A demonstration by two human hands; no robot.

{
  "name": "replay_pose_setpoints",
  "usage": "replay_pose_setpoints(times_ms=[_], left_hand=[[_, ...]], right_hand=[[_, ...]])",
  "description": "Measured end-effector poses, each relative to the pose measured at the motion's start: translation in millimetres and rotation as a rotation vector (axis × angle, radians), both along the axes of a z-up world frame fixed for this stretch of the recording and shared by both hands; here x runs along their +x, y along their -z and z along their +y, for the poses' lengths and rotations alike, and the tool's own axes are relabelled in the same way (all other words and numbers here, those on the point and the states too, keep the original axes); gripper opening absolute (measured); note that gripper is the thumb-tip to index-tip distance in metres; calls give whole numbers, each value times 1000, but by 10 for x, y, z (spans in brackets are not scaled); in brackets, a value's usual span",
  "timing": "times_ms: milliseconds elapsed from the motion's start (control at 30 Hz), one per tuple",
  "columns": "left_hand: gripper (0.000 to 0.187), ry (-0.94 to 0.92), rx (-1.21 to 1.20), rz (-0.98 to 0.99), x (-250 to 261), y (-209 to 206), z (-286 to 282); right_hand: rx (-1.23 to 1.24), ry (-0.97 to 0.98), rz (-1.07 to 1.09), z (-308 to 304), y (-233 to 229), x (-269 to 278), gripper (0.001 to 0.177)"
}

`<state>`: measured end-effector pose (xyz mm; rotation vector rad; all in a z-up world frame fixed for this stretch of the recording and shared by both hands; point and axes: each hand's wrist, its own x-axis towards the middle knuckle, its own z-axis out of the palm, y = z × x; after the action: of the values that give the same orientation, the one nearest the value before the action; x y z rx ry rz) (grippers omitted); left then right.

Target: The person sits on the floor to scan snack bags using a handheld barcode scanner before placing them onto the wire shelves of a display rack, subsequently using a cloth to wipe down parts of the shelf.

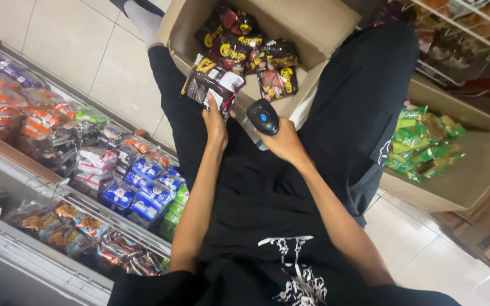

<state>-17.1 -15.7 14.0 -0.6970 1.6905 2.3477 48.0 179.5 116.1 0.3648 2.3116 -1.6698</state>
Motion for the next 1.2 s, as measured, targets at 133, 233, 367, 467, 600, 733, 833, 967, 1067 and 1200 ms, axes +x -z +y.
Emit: replay_pose_setpoints(times_ms=[133,233,367,467,600,733,833,967,1067,1200], left_hand=[[52,15,-61,-6,6,-30,39],[53,17,-61,3,-29,-7,58],[48,33,-30,20,-26,-60,83],[47,45,-23,26,-37,-61,87],[44,42,-14,-56,24,138,60],[45,12,-184,163,30,366,64],[44,41,20,-79,-52,267,92],[40,156,149,-181,-61,35,64],[39,268,217,-225,-87,-162,117],[36,414,262,-178,-99,-408,180]], right_hand=[[-2,5,32,44,0,42,20],[19,63,-57,75,54,14,18],[45,42,40,36,105,13,20],[21,52,12,-21,146,-34,20],[34,54,6,-115,156,-47,23],[-130,112,-111,-125,150,-128,23],[-124,148,-317,-159,109,-221,25],[-127,362,-197,-186,156,-275,24],[-259,445,-126,-104,255,-261,25],[-257,542,-101,-6,388,-219,30]])
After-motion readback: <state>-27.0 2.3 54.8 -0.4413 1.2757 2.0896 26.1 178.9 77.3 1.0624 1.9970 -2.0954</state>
